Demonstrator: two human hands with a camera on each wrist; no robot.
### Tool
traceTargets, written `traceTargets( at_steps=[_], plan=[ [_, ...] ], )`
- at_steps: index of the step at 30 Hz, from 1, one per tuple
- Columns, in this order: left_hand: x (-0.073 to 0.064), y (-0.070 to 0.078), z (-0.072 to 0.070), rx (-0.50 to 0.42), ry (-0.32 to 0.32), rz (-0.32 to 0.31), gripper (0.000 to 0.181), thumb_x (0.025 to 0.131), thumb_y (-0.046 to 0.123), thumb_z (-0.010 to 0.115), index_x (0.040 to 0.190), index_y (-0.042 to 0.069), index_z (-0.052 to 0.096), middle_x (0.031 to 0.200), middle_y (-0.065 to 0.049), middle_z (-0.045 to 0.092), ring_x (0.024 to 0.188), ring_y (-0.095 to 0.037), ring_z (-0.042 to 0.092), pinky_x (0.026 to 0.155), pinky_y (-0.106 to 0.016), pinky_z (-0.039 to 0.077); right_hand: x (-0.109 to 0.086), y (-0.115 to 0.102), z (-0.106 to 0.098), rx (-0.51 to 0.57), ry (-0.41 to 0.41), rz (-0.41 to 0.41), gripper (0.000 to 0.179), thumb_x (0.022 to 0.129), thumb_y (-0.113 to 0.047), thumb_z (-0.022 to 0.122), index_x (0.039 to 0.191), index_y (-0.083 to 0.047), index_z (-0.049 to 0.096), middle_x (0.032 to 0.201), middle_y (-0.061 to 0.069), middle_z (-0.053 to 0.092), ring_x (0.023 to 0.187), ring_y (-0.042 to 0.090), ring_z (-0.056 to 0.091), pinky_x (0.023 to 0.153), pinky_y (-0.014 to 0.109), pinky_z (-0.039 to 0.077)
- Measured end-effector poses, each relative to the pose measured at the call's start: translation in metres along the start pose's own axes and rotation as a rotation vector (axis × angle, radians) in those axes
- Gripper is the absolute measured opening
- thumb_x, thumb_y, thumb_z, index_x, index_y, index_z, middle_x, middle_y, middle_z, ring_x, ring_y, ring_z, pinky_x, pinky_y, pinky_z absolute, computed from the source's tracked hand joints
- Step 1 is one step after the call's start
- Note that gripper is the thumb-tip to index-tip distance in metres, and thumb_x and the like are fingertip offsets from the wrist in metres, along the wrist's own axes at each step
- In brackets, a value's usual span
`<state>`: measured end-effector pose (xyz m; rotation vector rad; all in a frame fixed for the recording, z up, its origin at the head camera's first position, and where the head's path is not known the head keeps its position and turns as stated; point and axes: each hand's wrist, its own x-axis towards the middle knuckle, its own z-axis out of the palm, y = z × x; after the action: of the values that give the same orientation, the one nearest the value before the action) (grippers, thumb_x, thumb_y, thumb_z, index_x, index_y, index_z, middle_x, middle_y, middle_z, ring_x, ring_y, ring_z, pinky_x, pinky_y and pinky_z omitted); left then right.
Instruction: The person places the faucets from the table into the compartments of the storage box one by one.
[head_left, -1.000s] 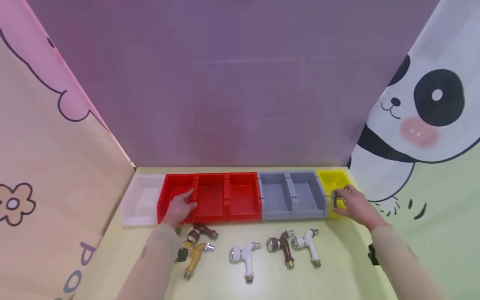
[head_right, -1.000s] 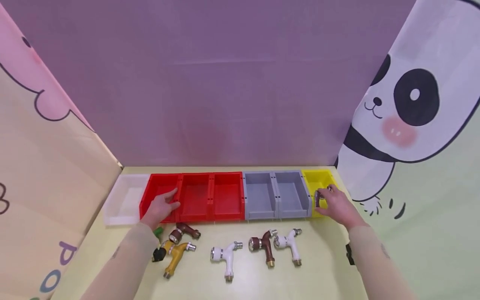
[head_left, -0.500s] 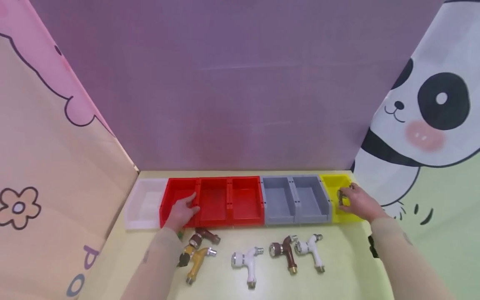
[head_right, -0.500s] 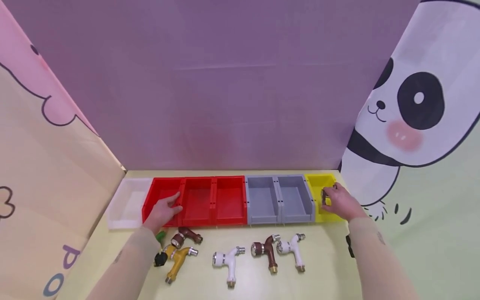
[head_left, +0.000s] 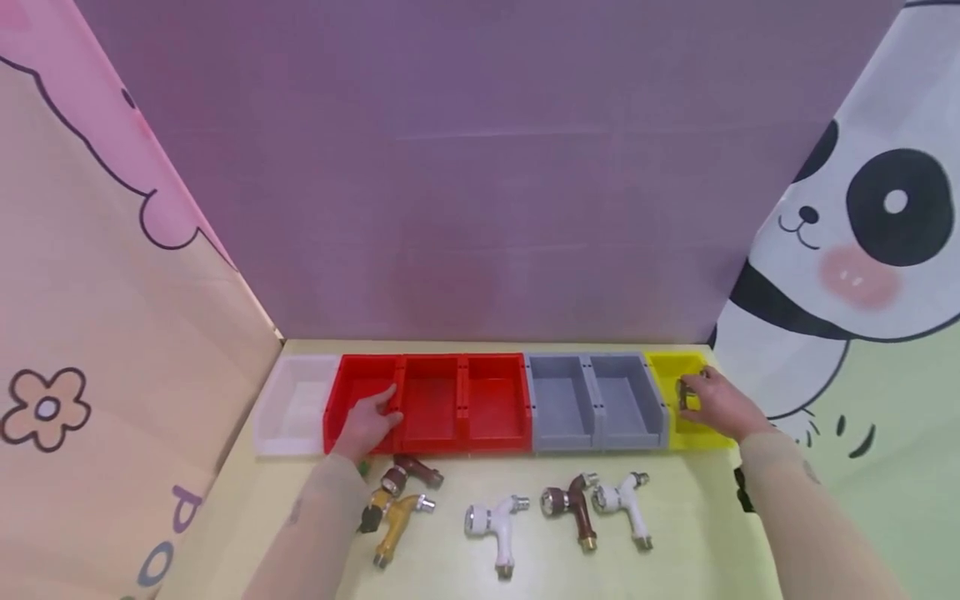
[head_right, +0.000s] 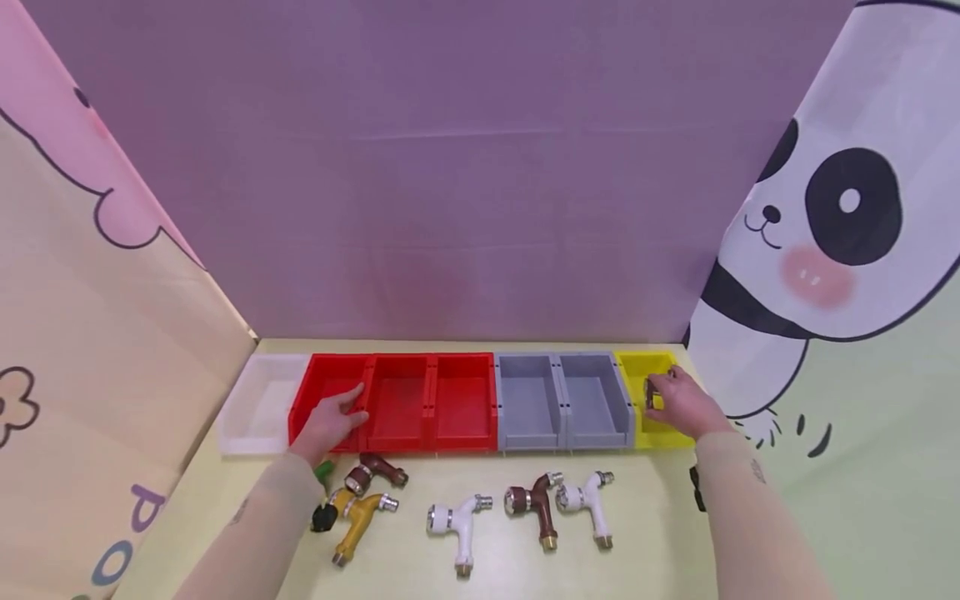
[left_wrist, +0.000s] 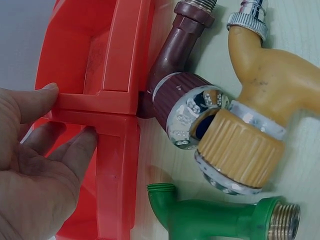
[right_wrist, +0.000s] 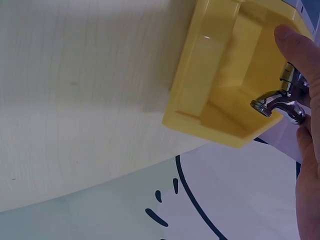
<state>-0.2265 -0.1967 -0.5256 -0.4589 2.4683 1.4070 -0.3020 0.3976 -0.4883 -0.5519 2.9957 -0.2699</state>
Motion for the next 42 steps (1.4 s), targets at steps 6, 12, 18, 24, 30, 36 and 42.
traceTargets(
  at_steps=[6, 12, 18, 24, 30, 36, 42],
  plan=[
    [-0.002, -0.001, 0.001, 0.006, -0.003, 0.02, 0.07, 0.1, 0.019, 0.067, 0.161, 0.021, 0.033, 0.159, -0.014, 0.04, 0.144, -0.042, 0.036, 0.102, -0.052, 0.053, -0.002, 0.006, 0.006, 0.006, 0.009, -0.007, 0.049, 0.082, -0.021, 0.087, 0.12, -0.001, 0.064, 0.114, 0.017, 0.064, 0.102, 0.035, 0.058, 0.095, 0.062, 0.051],
    [-0.003, 0.002, 0.001, 0.009, -0.005, 0.015, 0.071, 0.1, 0.019, 0.067, 0.161, 0.02, 0.033, 0.159, -0.014, 0.041, 0.144, -0.042, 0.036, 0.101, -0.052, 0.054, -0.008, 0.0, 0.008, -0.011, 0.016, -0.049, 0.056, 0.09, -0.017, 0.078, 0.138, 0.005, 0.057, 0.146, 0.033, 0.049, 0.136, 0.057, 0.039, 0.113, 0.071, 0.028],
    [0.001, 0.003, -0.001, 0.015, -0.004, -0.011, 0.073, 0.098, 0.019, 0.069, 0.162, 0.022, 0.032, 0.159, -0.012, 0.041, 0.144, -0.041, 0.037, 0.099, -0.051, 0.056, -0.012, -0.005, 0.013, -0.053, 0.091, -0.108, 0.051, 0.094, -0.012, 0.071, 0.141, 0.003, 0.056, 0.146, 0.034, 0.048, 0.138, 0.06, 0.035, 0.112, 0.072, 0.029],
    [0.002, 0.004, -0.002, 0.009, -0.001, -0.024, 0.073, 0.098, 0.021, 0.07, 0.161, 0.024, 0.033, 0.16, -0.011, 0.04, 0.144, -0.04, 0.036, 0.099, -0.051, 0.056, -0.025, -0.026, 0.01, -0.035, 0.099, -0.149, 0.055, 0.094, -0.016, 0.072, 0.143, 0.0, 0.055, 0.147, 0.03, 0.05, 0.137, 0.058, 0.037, 0.111, 0.071, 0.03],
    [0.001, 0.005, -0.002, 0.008, -0.002, -0.026, 0.074, 0.097, 0.021, 0.07, 0.161, 0.023, 0.032, 0.16, -0.011, 0.04, 0.144, -0.04, 0.036, 0.097, -0.051, 0.056, -0.04, -0.052, 0.017, 0.092, 0.042, -0.21, 0.072, 0.092, -0.032, 0.077, 0.153, -0.008, 0.046, 0.154, 0.024, 0.046, 0.14, 0.056, 0.036, 0.11, 0.071, 0.031],
    [-0.001, 0.003, -0.002, -0.001, -0.002, -0.021, 0.074, 0.098, 0.02, 0.07, 0.161, 0.023, 0.033, 0.16, -0.011, 0.04, 0.144, -0.04, 0.036, 0.099, -0.052, 0.056, -0.049, -0.071, 0.025, 0.14, -0.034, -0.247, 0.085, 0.088, -0.043, 0.079, 0.158, -0.016, 0.04, 0.16, 0.02, 0.038, 0.144, 0.054, 0.031, 0.113, 0.073, 0.026],
    [-0.001, 0.003, -0.002, -0.01, -0.003, -0.028, 0.073, 0.098, 0.02, 0.07, 0.161, 0.024, 0.033, 0.16, -0.01, 0.04, 0.144, -0.04, 0.036, 0.1, -0.052, 0.055, -0.061, -0.084, 0.038, 0.102, -0.028, -0.33, 0.089, 0.081, -0.046, 0.083, 0.155, -0.013, 0.046, 0.158, 0.019, 0.042, 0.143, 0.056, 0.031, 0.112, 0.074, 0.026]
  ],
)
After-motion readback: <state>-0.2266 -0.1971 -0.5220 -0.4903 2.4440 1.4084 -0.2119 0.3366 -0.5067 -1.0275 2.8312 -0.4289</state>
